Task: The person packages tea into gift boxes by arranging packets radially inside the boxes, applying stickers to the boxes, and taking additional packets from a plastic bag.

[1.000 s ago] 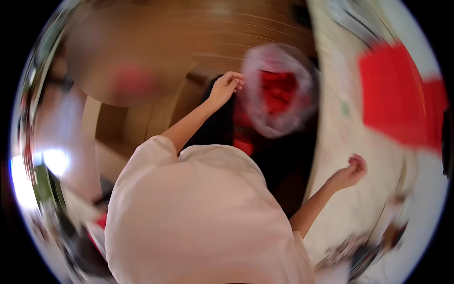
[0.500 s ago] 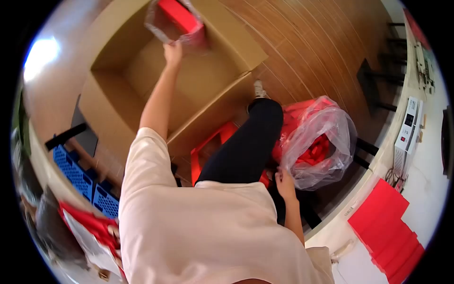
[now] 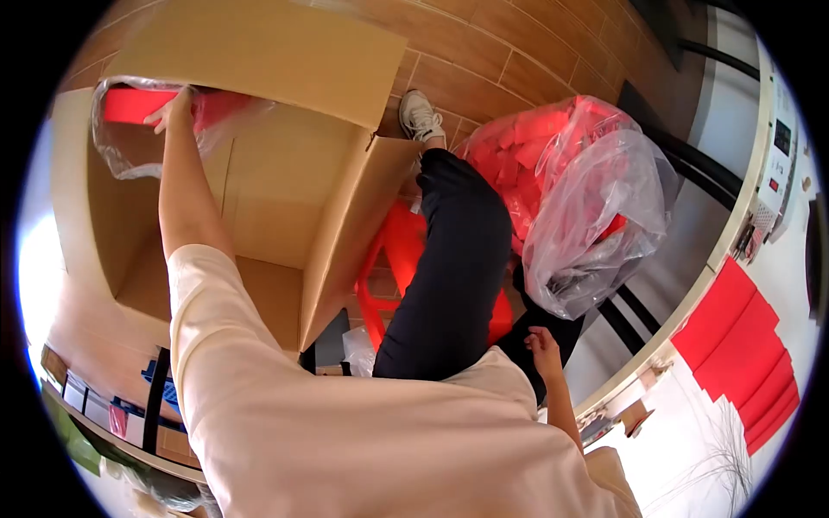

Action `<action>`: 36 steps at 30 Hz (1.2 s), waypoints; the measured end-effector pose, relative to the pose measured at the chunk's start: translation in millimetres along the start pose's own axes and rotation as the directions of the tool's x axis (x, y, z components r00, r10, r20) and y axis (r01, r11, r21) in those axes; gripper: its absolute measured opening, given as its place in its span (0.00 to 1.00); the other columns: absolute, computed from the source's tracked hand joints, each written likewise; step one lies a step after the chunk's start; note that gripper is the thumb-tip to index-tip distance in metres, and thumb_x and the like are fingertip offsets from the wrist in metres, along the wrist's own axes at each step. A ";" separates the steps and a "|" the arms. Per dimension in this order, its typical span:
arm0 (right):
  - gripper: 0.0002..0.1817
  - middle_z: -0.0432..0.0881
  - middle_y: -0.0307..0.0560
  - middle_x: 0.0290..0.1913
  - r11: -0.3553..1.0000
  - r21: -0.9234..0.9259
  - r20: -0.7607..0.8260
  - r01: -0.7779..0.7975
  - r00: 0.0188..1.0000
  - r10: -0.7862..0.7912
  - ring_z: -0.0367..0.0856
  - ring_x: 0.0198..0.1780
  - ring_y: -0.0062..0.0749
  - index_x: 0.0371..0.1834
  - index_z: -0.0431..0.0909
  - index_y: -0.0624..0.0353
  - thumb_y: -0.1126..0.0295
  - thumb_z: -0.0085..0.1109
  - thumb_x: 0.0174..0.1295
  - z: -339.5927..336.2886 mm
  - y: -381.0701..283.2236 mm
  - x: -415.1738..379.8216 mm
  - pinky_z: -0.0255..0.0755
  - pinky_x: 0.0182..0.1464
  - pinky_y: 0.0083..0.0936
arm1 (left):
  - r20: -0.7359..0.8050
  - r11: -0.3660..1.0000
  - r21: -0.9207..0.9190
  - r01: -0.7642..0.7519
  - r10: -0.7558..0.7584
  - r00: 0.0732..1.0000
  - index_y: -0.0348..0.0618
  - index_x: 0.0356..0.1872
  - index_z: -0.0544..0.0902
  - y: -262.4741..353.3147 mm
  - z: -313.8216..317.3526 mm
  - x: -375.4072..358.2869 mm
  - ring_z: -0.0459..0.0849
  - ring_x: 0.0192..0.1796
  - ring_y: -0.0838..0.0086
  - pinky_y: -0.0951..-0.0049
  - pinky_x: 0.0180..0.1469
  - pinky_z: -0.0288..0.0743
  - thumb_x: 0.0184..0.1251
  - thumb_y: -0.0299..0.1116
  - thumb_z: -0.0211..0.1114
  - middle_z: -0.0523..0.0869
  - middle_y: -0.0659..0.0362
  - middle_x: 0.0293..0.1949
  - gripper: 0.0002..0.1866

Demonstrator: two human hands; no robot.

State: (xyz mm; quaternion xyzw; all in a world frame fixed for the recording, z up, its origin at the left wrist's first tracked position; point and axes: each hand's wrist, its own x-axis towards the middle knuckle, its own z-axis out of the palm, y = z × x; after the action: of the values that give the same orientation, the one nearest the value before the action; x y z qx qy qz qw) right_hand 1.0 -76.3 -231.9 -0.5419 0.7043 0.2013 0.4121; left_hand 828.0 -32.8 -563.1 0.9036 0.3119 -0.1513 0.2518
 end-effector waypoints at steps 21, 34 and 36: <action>0.14 0.80 0.44 0.44 0.510 0.158 -0.047 0.845 0.523 -0.851 0.78 0.44 0.29 0.55 0.72 0.61 0.68 0.50 0.69 23.7 -173.3 19.2 0.71 0.46 0.22 | 0.307 0.420 -0.901 0.106 0.449 0.839 0.42 0.62 0.68 -314.7 -422.0 -203.8 0.77 0.58 0.69 0.65 0.59 0.72 0.68 0.45 0.57 0.78 0.57 0.57 0.26; 0.41 0.59 0.47 0.71 0.076 0.731 -0.285 0.679 0.405 -0.869 0.58 0.70 0.32 0.76 0.45 0.56 0.53 0.55 0.67 -86.9 -198.8 -113.5 0.52 0.70 0.31 | 0.503 0.520 -0.854 0.034 0.806 0.310 0.40 0.66 0.65 -232.3 -402.4 -389.2 0.76 0.57 0.66 0.64 0.59 0.71 0.62 0.42 0.63 0.76 0.55 0.55 0.33; 0.37 0.60 0.46 0.71 0.004 0.730 -0.433 0.683 0.468 -0.770 0.57 0.70 0.29 0.74 0.50 0.58 0.54 0.52 0.69 -50.3 -174.4 -199.8 0.51 0.70 0.28 | 0.523 0.519 -0.851 0.088 0.851 0.042 0.41 0.67 0.62 -230.6 -439.5 -351.5 0.74 0.58 0.64 0.63 0.59 0.71 0.62 0.42 0.62 0.74 0.53 0.57 0.34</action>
State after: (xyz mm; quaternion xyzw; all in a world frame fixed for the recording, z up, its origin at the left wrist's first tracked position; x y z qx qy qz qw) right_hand 159.4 -51.5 -14.8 -0.5367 0.2981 -0.3856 0.6887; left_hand 464.5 193.8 -131.3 0.4624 -0.1876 -0.4550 0.7375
